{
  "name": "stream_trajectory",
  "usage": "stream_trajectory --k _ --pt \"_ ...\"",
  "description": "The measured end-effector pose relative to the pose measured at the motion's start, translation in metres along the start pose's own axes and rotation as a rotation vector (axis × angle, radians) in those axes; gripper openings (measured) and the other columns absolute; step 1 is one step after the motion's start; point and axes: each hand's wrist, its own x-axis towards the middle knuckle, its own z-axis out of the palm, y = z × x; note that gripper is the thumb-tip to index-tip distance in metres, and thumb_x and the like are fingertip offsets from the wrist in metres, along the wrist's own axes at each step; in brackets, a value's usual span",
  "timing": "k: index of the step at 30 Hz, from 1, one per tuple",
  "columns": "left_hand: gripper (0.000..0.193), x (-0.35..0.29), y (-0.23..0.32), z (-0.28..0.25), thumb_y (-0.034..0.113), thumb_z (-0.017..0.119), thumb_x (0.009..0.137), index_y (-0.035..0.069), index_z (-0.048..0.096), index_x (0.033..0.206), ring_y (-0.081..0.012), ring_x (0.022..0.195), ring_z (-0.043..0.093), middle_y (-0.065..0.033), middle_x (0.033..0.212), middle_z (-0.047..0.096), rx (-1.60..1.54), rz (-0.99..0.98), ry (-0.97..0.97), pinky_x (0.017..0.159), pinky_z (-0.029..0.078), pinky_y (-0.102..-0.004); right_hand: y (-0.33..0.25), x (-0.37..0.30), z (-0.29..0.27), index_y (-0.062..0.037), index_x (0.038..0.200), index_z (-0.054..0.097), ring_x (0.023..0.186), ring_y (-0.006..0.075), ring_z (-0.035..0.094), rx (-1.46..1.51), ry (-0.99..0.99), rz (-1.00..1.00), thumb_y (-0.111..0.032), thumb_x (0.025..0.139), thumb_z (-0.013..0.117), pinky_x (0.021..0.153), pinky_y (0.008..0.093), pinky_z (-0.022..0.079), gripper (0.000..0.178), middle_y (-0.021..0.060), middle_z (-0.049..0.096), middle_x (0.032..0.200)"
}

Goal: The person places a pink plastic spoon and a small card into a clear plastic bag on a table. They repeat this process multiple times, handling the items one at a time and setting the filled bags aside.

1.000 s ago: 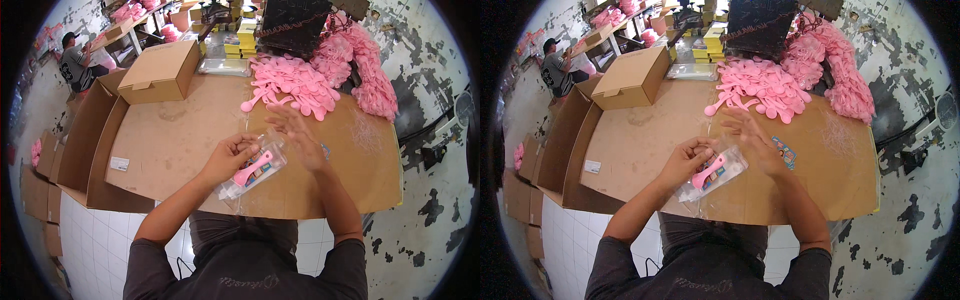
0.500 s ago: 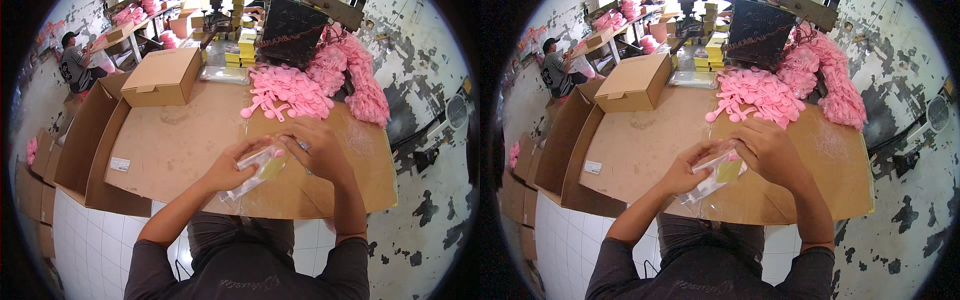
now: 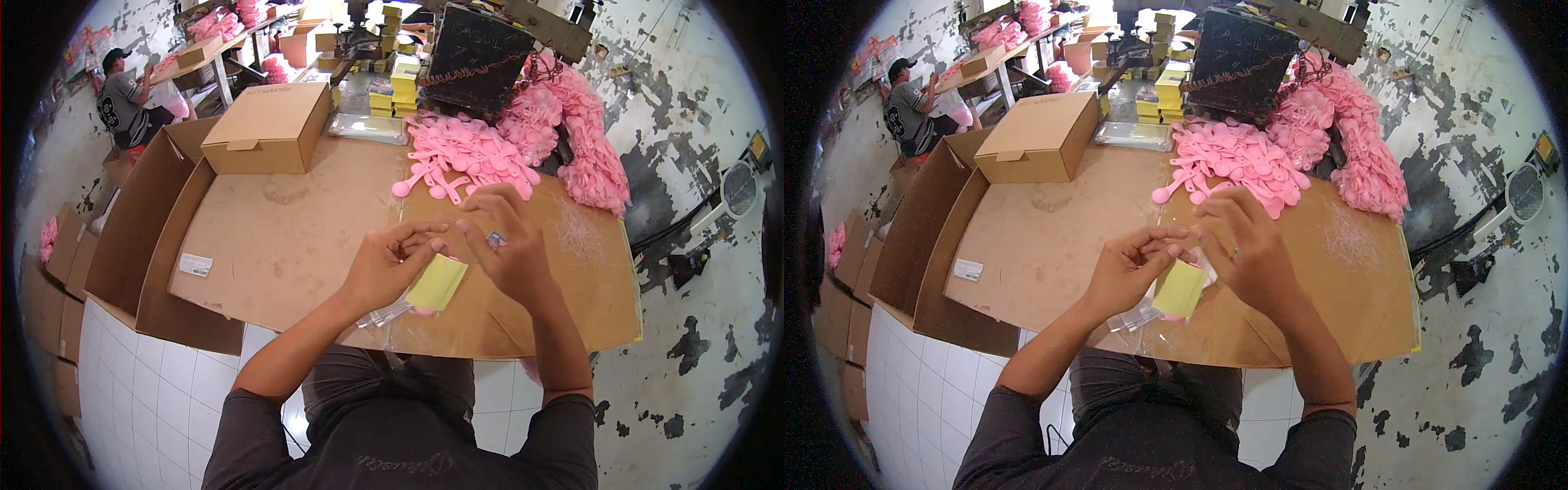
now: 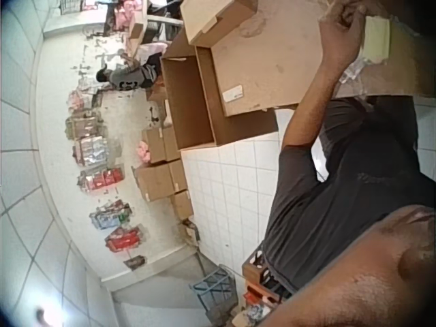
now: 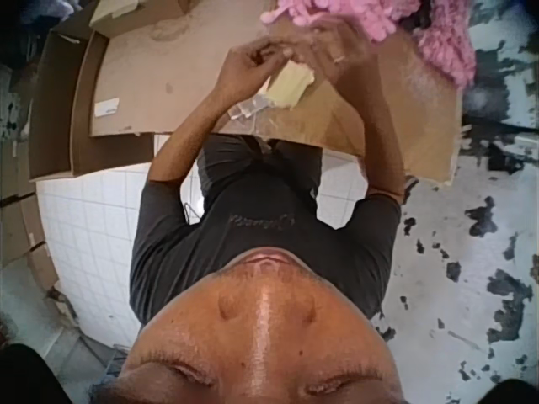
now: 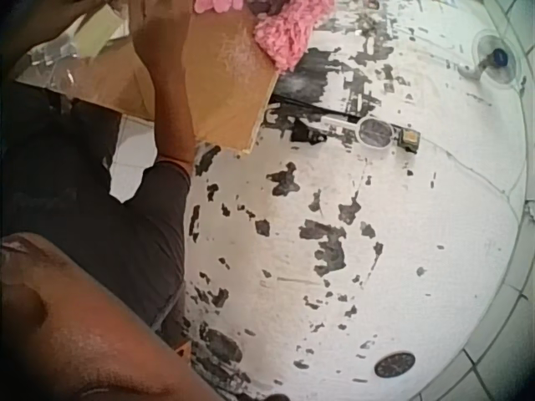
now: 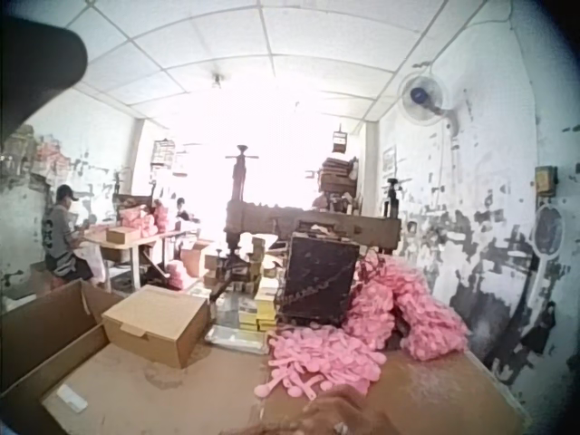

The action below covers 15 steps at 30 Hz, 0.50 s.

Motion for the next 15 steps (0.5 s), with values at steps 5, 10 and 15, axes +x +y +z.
stream_trajectory --k 5,10,15 --pt "0.027 -0.006 0.003 0.008 0.006 0.064 0.102 -0.006 0.065 0.127 -0.0142 0.095 0.073 -0.0134 0.106 0.077 0.317 0.112 0.134 0.084 0.058 -0.0289 0.0 -0.005 0.011 -0.0048 0.101 0.069 0.108 0.0265 0.061 -0.506 0.034 -0.338 -0.01 0.08 0.076 0.093 0.0421 0.045 0.023 0.0072 0.064 0.106" --pt "0.03 -0.005 0.005 0.009 0.006 0.065 0.1 -0.003 0.066 0.129 -0.0147 0.082 0.075 -0.0143 0.095 0.078 0.746 0.26 0.112 0.074 0.06 -0.0322 0.005 -0.005 0.016 -0.003 0.098 0.067 0.107 0.0256 0.061 -0.639 -0.02 -0.42 -0.015 0.079 0.074 0.093 0.0401 0.044 0.023 0.0074 0.063 0.105" --pt "0.034 -0.005 -0.003 0.01 0.01 0.067 0.096 -0.001 0.066 0.129 -0.025 0.075 0.076 -0.0144 0.094 0.077 0.925 0.32 0.072 0.071 0.06 -0.034 0.033 0.002 0.007 -0.0024 0.093 0.063 0.103 0.0265 0.059 -0.678 -0.015 -0.3 -0.013 0.079 0.071 0.091 0.041 0.045 0.019 0.0094 0.061 0.102"
